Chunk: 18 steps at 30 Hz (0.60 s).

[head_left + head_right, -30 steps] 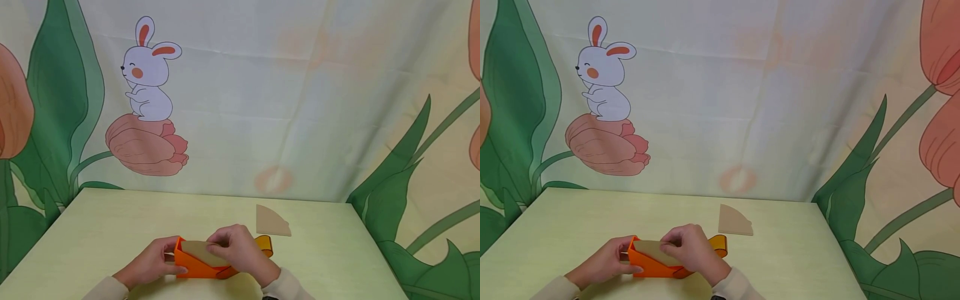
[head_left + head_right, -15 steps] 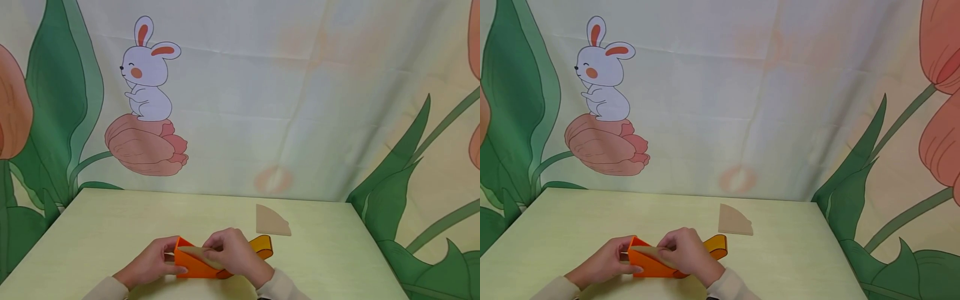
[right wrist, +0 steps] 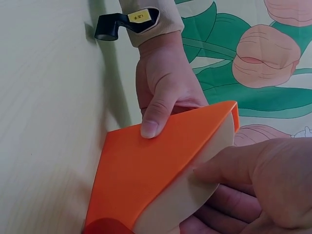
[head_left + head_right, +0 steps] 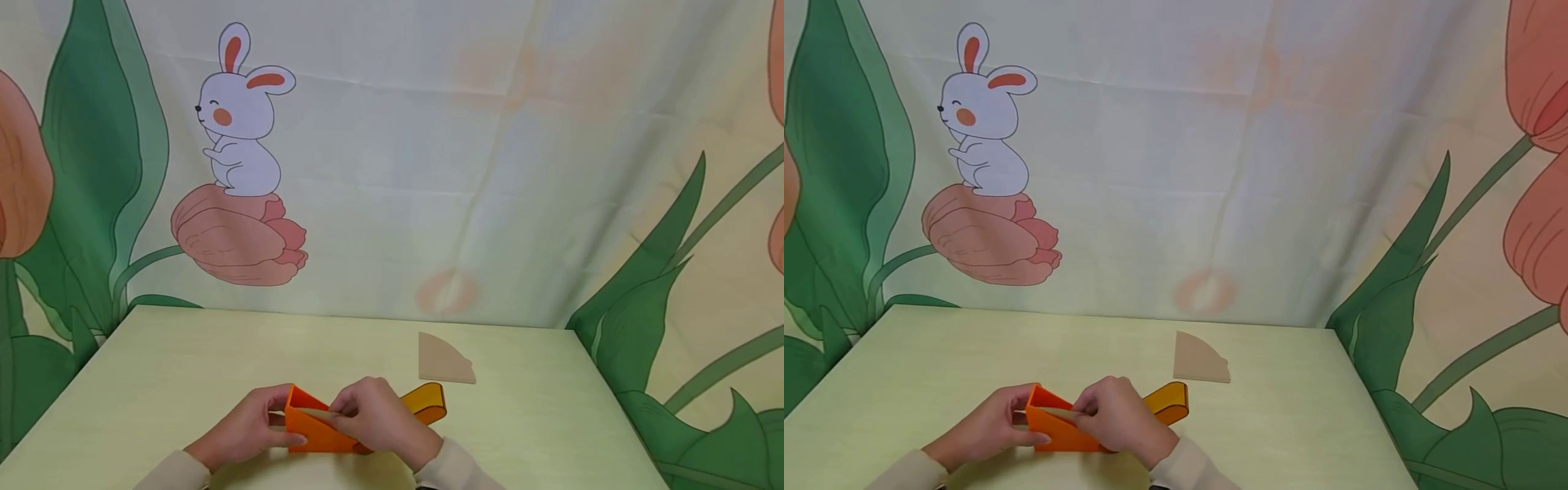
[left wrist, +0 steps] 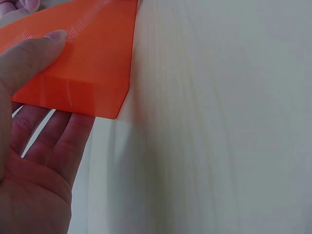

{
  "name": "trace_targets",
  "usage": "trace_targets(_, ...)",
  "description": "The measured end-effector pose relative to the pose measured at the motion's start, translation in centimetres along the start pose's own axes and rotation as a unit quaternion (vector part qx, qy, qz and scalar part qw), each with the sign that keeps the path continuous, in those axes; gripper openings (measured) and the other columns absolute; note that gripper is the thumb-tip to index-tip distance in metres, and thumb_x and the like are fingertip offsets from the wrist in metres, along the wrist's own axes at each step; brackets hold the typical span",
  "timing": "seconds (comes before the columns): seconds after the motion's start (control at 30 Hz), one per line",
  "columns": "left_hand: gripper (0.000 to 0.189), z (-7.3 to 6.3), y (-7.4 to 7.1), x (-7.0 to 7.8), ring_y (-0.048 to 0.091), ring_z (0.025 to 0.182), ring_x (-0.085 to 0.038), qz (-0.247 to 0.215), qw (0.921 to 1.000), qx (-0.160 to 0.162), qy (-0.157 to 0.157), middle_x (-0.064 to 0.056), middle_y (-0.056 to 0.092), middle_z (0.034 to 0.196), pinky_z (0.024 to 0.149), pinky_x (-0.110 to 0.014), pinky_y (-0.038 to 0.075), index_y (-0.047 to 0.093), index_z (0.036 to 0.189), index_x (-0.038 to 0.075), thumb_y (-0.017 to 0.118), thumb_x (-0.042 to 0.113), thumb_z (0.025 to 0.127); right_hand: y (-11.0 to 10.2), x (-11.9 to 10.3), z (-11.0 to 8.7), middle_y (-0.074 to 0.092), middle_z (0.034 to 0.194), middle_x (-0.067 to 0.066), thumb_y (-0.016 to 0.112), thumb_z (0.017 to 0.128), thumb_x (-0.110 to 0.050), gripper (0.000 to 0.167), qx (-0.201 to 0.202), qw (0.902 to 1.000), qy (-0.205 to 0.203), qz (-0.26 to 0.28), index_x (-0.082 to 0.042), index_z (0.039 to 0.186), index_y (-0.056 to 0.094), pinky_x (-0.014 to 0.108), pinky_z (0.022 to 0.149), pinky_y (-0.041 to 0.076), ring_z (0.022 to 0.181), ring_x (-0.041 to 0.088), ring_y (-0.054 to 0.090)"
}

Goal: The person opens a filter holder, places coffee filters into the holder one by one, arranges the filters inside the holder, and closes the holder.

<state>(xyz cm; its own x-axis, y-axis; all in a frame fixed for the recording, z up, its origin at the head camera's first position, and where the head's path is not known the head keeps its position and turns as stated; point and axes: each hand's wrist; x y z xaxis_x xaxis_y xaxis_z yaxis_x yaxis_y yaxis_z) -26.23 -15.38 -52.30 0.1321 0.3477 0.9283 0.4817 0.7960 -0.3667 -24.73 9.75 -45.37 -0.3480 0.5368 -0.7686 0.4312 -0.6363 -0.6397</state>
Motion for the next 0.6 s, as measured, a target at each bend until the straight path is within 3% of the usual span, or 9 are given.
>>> trace_targets(0.23,0.048,-0.06,0.0,0.01,0.069,0.107,-0.02,0.003,1.0,0.002,0.002,0.0,0.073,0.12,0.094,-0.035,0.059,0.068,0.121,0.019,0.087,0.036,0.081,0.28,-0.31,0.06,0.077,0.081,0.001,0.075,0.09,-0.005,0.008,-0.016,0.9991,0.039,0.006,-0.006,0.095,0.08,0.019,0.059,0.055,0.064,0.004,0.061)
trace_targets(0.6,0.049,0.0,-0.03,-0.13,0.068,0.107,-0.019,0.004,1.0,0.003,-0.005,0.0,0.073,0.12,0.095,-0.038,0.059,0.068,0.122,0.019,0.087,0.037,0.081,0.48,-0.48,0.04,0.078,0.081,0.0,0.074,0.089,-0.002,0.01,-0.016,0.9989,0.042,-0.009,-0.006,0.096,0.081,0.017,0.06,0.055,0.064,0.003,0.061)
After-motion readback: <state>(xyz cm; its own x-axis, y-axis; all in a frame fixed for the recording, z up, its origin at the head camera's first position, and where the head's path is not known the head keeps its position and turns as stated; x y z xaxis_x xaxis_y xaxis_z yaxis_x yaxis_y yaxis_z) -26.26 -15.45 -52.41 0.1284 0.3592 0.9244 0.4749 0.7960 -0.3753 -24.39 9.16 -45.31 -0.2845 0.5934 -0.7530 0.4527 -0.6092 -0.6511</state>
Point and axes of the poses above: each hand's wrist, its own z-axis towards the middle knuckle, its own y-axis out of the palm, x = y × z
